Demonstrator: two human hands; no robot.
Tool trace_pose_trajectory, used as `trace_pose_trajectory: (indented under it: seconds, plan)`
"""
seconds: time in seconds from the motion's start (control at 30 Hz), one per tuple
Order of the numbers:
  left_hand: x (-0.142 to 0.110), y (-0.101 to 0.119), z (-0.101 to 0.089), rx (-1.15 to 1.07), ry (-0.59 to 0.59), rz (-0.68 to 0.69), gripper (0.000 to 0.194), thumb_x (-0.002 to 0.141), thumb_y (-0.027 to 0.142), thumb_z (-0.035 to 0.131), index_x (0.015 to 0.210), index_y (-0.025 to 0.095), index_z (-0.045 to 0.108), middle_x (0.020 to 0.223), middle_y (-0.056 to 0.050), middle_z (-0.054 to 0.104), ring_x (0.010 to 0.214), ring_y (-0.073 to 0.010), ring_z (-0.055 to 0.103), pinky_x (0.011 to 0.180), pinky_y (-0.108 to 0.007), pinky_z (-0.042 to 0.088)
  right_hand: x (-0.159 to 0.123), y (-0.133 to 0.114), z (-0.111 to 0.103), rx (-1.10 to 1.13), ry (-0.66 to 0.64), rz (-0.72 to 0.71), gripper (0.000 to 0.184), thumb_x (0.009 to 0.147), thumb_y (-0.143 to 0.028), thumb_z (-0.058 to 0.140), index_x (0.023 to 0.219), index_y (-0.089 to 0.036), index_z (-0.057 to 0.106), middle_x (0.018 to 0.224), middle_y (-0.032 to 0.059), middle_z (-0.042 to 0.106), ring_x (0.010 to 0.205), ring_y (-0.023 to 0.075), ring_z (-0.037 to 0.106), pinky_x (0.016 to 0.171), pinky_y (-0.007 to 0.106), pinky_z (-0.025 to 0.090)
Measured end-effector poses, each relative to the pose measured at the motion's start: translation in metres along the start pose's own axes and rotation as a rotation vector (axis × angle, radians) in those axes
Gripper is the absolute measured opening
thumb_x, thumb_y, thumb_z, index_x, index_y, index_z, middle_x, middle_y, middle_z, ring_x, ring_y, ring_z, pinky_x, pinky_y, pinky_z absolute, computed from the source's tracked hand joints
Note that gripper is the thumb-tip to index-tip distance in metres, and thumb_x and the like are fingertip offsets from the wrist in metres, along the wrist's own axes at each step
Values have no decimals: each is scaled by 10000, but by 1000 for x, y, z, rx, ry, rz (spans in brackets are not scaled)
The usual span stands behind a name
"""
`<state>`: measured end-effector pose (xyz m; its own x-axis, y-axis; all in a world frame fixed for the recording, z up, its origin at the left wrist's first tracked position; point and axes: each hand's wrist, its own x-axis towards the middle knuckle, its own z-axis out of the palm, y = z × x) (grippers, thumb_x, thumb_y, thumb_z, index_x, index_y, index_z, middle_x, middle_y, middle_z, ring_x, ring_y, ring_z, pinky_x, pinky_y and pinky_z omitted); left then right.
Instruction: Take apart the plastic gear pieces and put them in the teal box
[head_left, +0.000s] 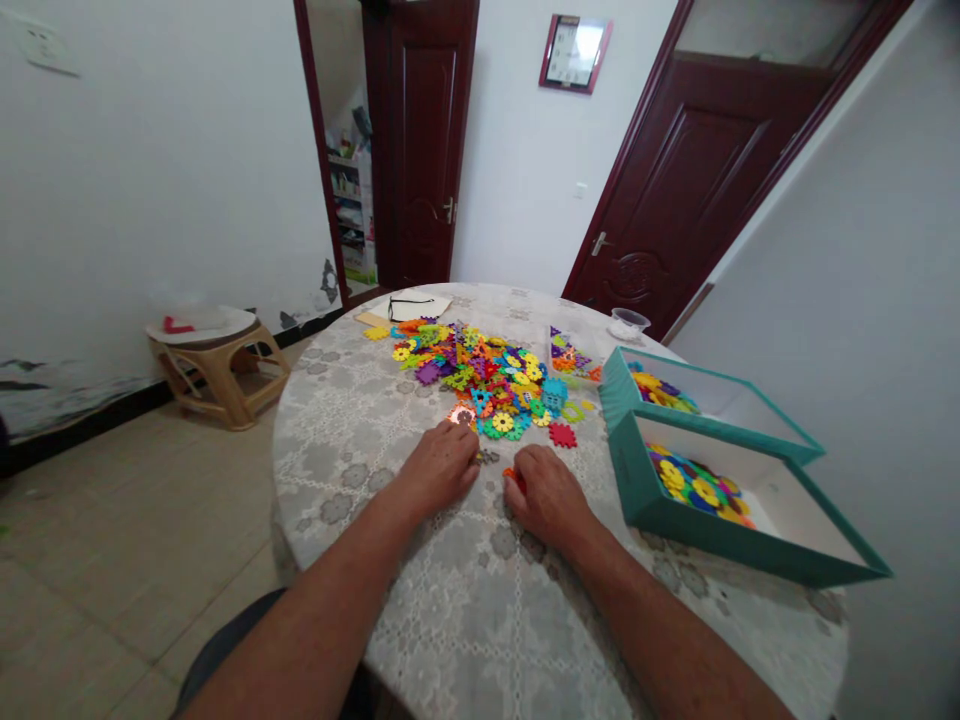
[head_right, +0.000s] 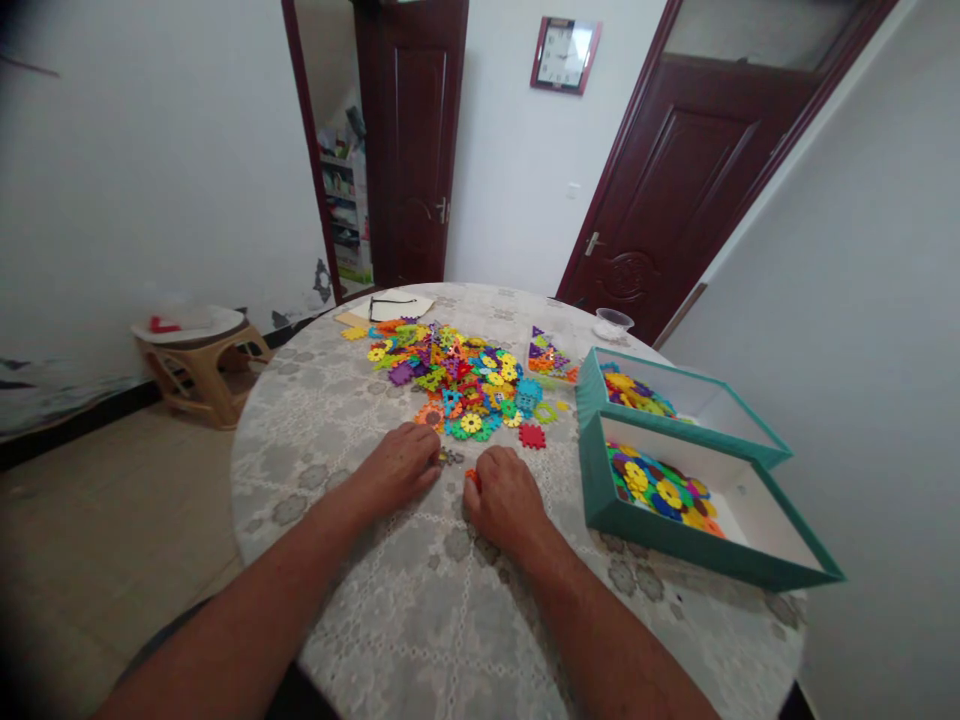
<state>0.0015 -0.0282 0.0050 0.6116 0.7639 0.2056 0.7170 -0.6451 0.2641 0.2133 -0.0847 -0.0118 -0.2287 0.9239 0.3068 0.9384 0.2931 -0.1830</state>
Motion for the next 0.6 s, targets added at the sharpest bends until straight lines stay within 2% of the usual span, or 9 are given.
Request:
trace_pose_trajectory:
  seconds: [0.13,0.23,0.33,0.4,0.47,0.53,0.6]
  plan:
    - [-7,9,0,15,-4,24,85,878,177,622,954,214,615,1053,-107,677,1048,-285,593,933,-408,481,2,7,-5,330,79,104,129,950,-280,522,854,-223,586,907,62,672,870,217,626,811,326,472]
    - [-9,9,1,-27,7,22,88,934,186,556,992,219,613,1020,-92,678,988,-259,604,883,-370,473,5,12,-6,611,148,213,222,990,-371,484,860,-230,597,1111,83,717,1010,219,669,885,335,504]
    - [-8,4,-1,-78,70,-53,166,1010,225,452,1001,222,618,972,-76,674,920,-235,612,839,-344,462,6,17,-3,709,165,253,275,1003,-442,474,880,-233,604,1185,83,712,1099,227,652,939,355,507]
    - [-8,2,-2,-131,141,-82,216,1032,251,407,1000,222,618,960,-66,666,908,-224,609,840,-335,460,7,19,0,730,142,280,304,1006,-488,466,925,-233,612,1076,64,719,990,215,661,863,339,525]
    - [-9,3,-3,-224,199,-67,227,1032,271,398,1001,220,617,962,-54,659,892,-208,605,841,-325,463,7,19,2,788,85,315,349,1013,-531,446,939,-230,605,926,37,704,800,189,648,720,303,521]
    - [-11,5,-3,-323,210,-30,226,1026,283,402,1007,217,617,961,-44,658,865,-194,604,821,-314,469,7,16,4,892,22,333,379,1016,-560,436,922,-226,589,825,16,681,667,164,615,616,277,492]
    - [-12,8,-1,-381,189,3,226,1026,297,407,1014,219,619,960,-38,666,854,-187,608,802,-305,474,7,12,5,983,-28,321,377,1009,-568,460,913,-223,579,781,6,674,622,151,605,585,265,480]
